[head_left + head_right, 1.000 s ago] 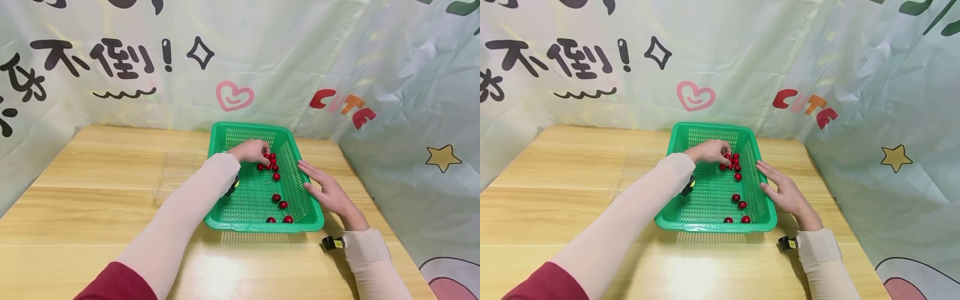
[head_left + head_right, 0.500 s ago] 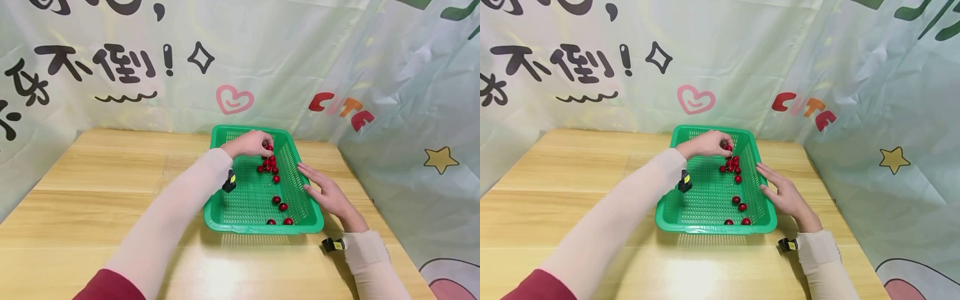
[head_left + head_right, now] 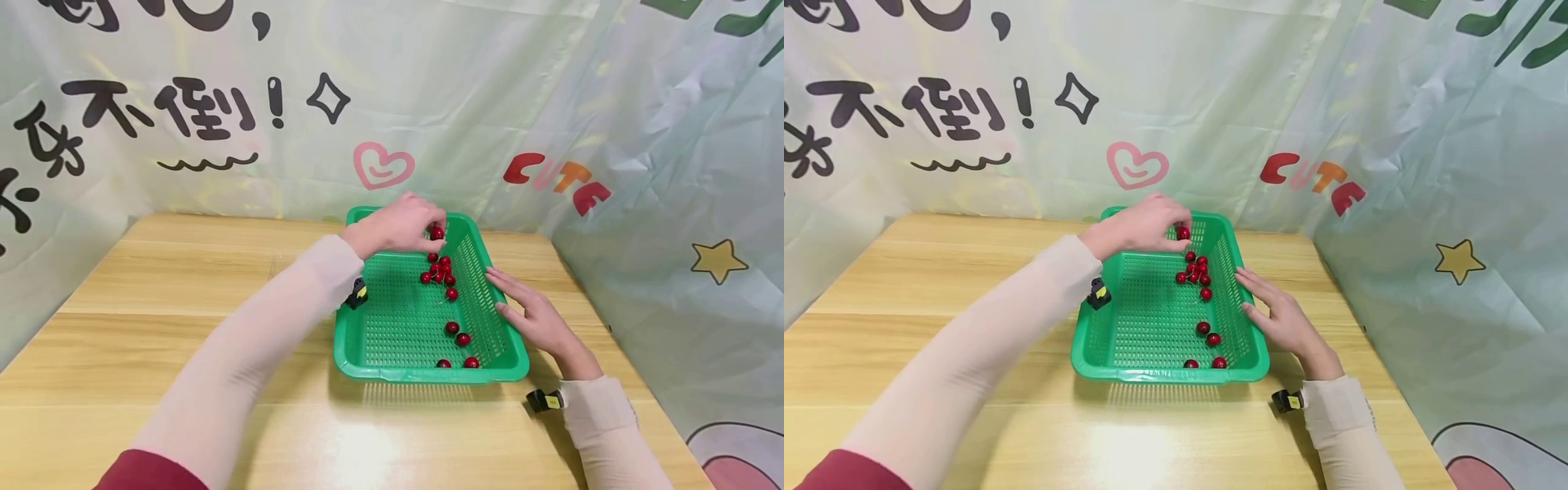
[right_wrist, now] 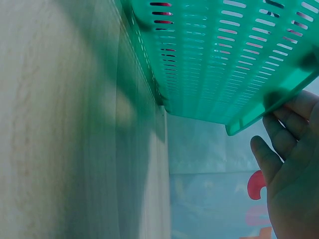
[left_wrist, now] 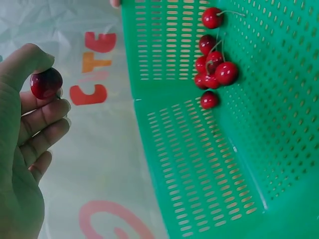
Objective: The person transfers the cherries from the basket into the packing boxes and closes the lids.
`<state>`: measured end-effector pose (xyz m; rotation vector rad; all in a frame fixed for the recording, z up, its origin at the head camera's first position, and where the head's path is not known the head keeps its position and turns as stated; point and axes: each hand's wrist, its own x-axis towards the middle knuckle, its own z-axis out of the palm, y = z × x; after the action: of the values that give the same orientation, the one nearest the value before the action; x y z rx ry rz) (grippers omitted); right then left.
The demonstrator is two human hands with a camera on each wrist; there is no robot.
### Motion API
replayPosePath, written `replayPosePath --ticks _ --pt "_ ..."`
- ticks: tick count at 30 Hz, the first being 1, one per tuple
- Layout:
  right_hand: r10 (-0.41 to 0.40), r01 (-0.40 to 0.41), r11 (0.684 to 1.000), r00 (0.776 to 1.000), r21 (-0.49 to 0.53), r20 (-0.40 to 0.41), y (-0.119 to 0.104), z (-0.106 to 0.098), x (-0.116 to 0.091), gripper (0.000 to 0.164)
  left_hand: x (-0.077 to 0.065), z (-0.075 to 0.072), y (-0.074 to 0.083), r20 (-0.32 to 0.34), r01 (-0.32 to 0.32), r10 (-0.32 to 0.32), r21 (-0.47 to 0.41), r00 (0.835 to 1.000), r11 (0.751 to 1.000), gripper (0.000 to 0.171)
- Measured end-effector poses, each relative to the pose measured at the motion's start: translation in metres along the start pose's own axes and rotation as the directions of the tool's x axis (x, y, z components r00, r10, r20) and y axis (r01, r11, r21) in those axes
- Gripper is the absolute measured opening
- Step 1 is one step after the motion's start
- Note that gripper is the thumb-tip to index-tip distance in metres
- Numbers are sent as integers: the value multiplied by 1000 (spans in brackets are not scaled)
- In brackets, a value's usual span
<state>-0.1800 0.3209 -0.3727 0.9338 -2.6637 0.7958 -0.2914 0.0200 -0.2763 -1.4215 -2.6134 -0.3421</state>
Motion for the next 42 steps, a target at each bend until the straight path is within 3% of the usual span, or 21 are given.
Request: replayPosePath --ticks 9,17,24,28,35,42 --pt "6 -6 1000 1000 1 3 -1 1 0 53 -28 -17 -2 -86 -81 87 76 993 994 23" --pt "0 0 1000 1000 6 -1 0 0 0 53 -56 -29 -5 -178 -150 176 150 968 977 22" --pt "-3 3 1000 1000 4 3 0 -1 1 54 -83 -28 -10 -238 -183 223 176 945 967 20" --pt "-1 1 1000 1000 1 2 0 -1 0 54 -101 -25 -14 -304 -203 244 161 921 966 17" --pt "3 -3 1000 1000 4 -3 0 -1 1 54 -130 -24 -24 -416 -253 312 192 854 948 17" --pt "-2 2 1000 1000 8 -2 0 1 1 54 -159 -21 -31 -454 -251 318 203 832 946 21"
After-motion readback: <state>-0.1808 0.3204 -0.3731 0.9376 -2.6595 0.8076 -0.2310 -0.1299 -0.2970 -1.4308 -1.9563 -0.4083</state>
